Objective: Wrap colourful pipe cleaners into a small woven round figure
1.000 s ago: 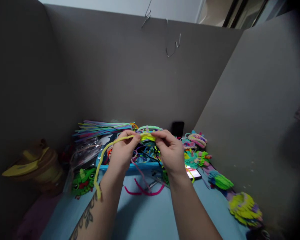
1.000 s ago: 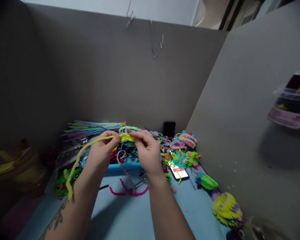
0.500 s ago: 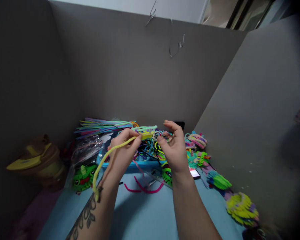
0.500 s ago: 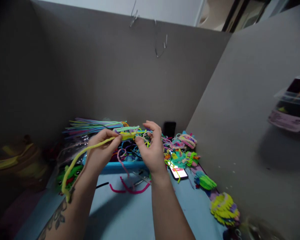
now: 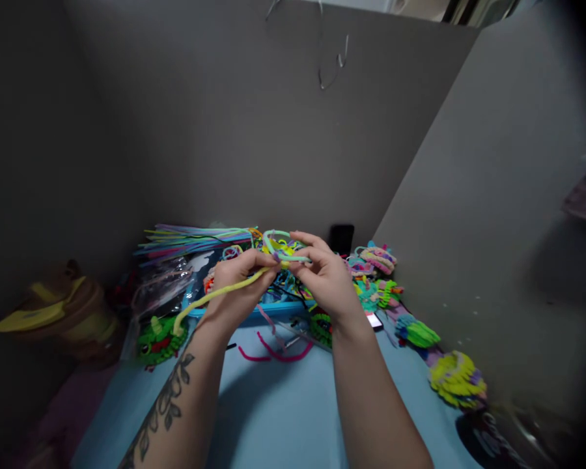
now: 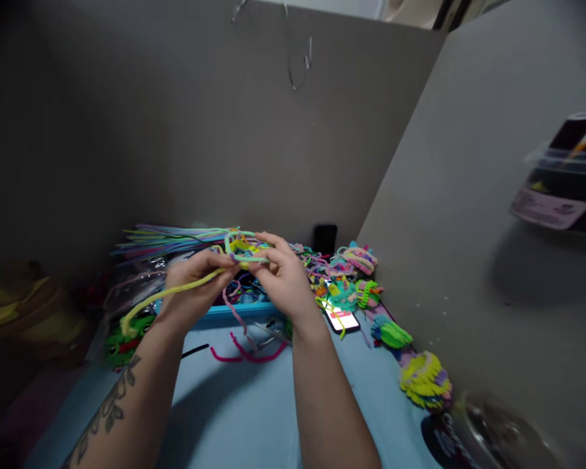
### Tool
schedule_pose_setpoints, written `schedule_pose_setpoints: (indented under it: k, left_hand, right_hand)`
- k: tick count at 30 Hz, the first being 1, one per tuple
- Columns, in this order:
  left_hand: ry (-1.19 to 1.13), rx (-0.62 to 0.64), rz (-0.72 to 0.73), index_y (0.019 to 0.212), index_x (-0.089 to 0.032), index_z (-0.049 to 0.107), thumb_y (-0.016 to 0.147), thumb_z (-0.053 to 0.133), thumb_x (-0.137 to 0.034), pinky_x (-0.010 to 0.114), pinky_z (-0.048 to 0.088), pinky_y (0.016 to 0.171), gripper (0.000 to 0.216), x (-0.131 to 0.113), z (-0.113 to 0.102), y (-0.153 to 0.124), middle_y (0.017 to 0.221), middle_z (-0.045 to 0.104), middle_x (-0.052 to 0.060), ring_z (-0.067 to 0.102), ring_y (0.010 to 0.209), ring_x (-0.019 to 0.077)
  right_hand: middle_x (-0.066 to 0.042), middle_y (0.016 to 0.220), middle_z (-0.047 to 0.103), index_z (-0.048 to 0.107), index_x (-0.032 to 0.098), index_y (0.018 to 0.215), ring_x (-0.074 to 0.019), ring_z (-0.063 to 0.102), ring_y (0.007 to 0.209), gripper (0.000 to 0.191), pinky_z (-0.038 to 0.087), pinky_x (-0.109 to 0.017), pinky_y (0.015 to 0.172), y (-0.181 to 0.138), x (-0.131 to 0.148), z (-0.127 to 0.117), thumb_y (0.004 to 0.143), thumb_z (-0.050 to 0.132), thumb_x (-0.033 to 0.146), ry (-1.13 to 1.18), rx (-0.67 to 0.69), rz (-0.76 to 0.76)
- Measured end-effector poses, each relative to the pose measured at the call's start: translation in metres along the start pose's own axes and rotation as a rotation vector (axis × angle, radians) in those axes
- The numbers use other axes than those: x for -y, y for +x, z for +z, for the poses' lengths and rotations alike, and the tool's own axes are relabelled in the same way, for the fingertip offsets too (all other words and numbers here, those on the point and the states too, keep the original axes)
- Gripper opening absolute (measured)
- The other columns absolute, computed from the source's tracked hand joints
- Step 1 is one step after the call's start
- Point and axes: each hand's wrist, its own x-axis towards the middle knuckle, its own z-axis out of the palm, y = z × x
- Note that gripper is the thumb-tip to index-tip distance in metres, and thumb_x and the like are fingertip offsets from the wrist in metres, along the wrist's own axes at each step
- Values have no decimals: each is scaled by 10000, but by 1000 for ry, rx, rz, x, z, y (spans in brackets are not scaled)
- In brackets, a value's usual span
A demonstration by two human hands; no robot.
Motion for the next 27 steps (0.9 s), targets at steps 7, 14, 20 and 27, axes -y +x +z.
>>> schedule_pose_setpoints:
  k: [7, 14, 20, 27]
  left_hand:
    - [-237, -59, -189, 773, -164, 677, 717, 753, -284, 217, 508, 605, 152, -2, 7, 4, 746, 706, 31, 642, 648, 122]
    - [-877, -335, -539, 768, -151, 604, 757, 735, -181, 97, 512, 539, 135, -1, 0, 20, 830, 716, 12, 613, 570, 27]
    - [-1093, -644, -735, 790, -147, 585, 922, 451, -32, 66, 514, 524, 221, 14, -23, 34, 701, 656, -25, 584, 519, 3]
    - [-994, -487, -883, 801, -119, 564, 909, 408, -32, 105, 370, 388, 209, 40, -28, 31, 512, 472, -73, 402, 355, 0]
  right_hand:
    - [-66, 1240, 587, 686, 219, 764, -227, 546, 1192, 98, 461, -419, 974, 0, -1, -3, 805, 610, 173, -106, -79, -106]
    - [-71, 1179, 614, 685, 220, 774, -246, 562, 1165, 71, 452, -449, 959, 2, -8, -7, 793, 629, 181, -158, -115, -100]
    - [-84, 1108, 627, 679, 190, 741, -222, 614, 998, 73, 497, -378, 798, 4, -15, -20, 785, 623, 205, -213, -118, -22]
    - [-84, 1063, 636, 686, 187, 736, -220, 612, 940, 64, 492, -356, 724, 4, -23, -30, 762, 629, 200, -251, -161, 20]
